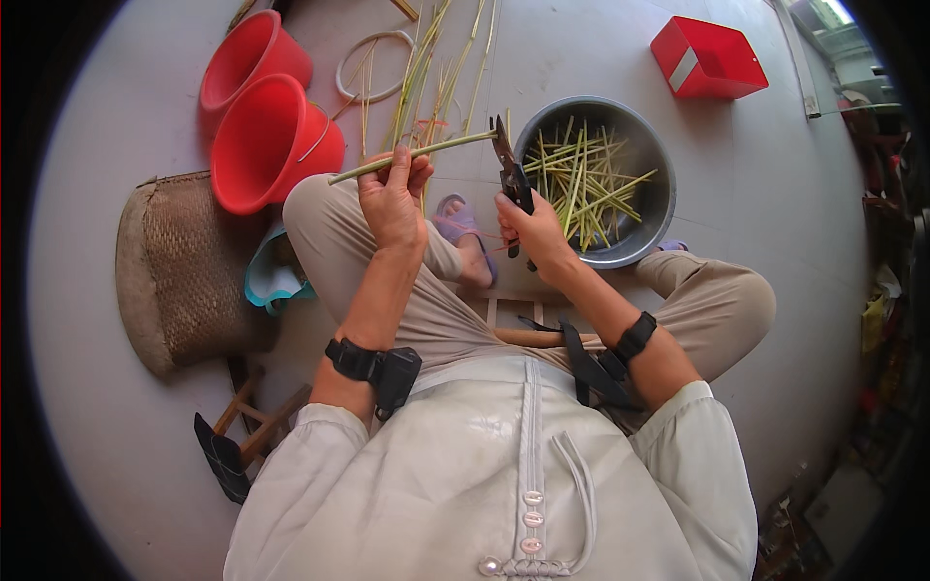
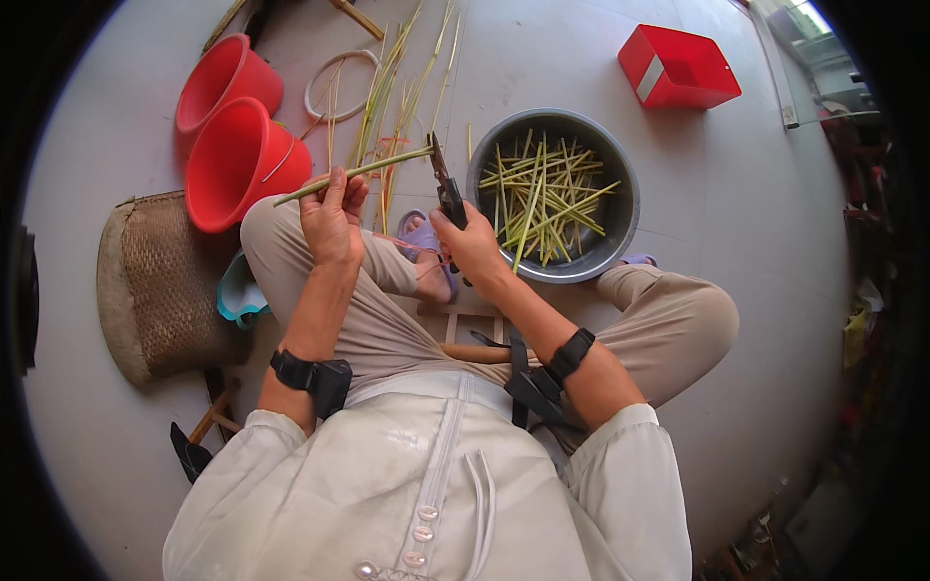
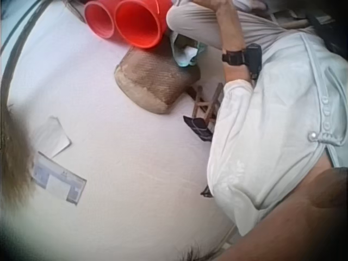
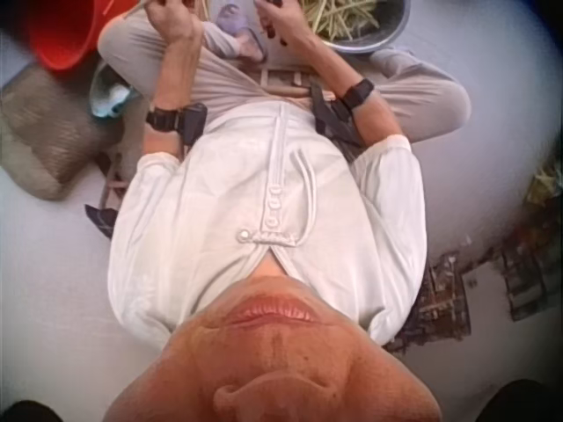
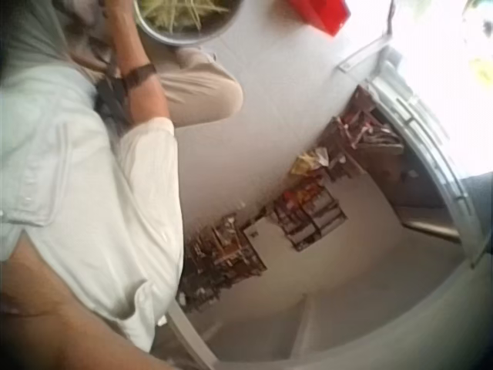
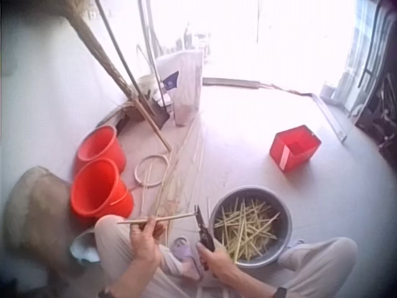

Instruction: The person is sitting and using gardening shears to cut green plant stems into smaller segments and placing them into a bucket.

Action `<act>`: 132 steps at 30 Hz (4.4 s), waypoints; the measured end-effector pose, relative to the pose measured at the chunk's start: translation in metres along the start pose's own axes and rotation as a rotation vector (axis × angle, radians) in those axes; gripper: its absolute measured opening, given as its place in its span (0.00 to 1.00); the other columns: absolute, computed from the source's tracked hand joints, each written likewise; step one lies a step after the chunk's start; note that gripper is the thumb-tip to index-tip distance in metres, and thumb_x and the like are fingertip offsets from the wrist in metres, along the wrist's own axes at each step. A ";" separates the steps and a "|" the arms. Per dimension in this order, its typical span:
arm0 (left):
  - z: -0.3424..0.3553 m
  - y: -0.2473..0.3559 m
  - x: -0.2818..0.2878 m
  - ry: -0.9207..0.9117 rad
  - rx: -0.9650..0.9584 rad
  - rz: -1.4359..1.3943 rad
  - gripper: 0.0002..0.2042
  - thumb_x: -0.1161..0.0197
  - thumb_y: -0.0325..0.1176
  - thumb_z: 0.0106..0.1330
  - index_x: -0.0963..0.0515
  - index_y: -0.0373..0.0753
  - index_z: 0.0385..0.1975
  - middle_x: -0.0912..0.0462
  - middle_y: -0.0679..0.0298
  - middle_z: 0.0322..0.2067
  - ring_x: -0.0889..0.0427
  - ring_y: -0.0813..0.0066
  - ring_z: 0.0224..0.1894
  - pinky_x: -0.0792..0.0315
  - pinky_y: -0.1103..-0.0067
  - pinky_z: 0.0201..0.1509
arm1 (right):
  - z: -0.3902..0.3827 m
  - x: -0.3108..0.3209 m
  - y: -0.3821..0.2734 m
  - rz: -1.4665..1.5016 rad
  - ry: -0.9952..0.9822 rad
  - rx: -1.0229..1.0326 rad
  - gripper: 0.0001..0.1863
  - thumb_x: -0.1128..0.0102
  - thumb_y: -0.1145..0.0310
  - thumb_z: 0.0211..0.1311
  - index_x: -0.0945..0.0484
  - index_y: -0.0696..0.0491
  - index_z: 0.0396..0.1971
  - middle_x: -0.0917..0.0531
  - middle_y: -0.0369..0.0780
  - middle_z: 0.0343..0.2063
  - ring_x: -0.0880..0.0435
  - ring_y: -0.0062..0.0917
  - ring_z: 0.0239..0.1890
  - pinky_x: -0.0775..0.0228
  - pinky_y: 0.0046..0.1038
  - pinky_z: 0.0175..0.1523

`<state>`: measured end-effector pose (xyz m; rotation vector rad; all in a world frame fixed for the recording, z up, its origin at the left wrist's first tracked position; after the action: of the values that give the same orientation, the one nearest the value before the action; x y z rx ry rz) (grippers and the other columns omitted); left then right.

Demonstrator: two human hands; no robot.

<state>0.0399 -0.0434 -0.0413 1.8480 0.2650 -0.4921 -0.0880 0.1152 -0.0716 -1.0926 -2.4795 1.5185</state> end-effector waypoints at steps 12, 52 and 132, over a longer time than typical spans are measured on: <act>0.026 -0.005 0.020 0.086 0.110 -0.059 0.06 0.35 0.32 0.66 0.27 0.41 0.34 0.21 0.68 0.27 0.21 0.80 0.26 0.22 0.83 0.30 | 0.026 0.015 0.011 -0.037 0.152 0.011 0.13 0.40 0.60 0.65 0.30 0.53 0.39 0.28 0.32 0.22 0.29 0.15 0.22 0.35 0.21 0.28; 0.074 -0.251 0.330 -0.154 0.721 1.399 0.23 0.41 0.33 0.60 0.26 0.51 0.58 0.28 0.59 0.60 0.26 0.57 0.58 0.29 0.65 0.58 | -0.079 -0.007 -0.080 0.189 -0.049 0.231 0.36 0.52 0.57 0.61 0.46 0.58 0.67 0.30 0.38 0.36 0.29 0.24 0.39 0.35 0.34 0.51; 0.145 -0.209 0.290 0.249 0.084 1.610 0.25 0.39 0.37 0.62 0.31 0.51 0.62 0.38 0.60 0.67 0.40 0.56 0.68 0.45 0.57 0.70 | -0.064 -0.005 -0.082 0.042 0.086 0.084 0.27 0.49 0.59 0.63 0.38 0.57 0.58 0.27 0.38 0.27 0.26 0.25 0.26 0.29 0.30 0.36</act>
<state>0.1807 -0.1298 -0.3894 1.6096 -1.0475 0.8442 -0.1048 0.1386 0.0283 -1.1770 -2.3298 1.5363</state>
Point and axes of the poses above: each hand's wrist, its own z-axis towards the middle knuckle, its own x-axis out of the back of the hand, y = z × x, the point moved 7 cm from there along z, towards the middle knuckle
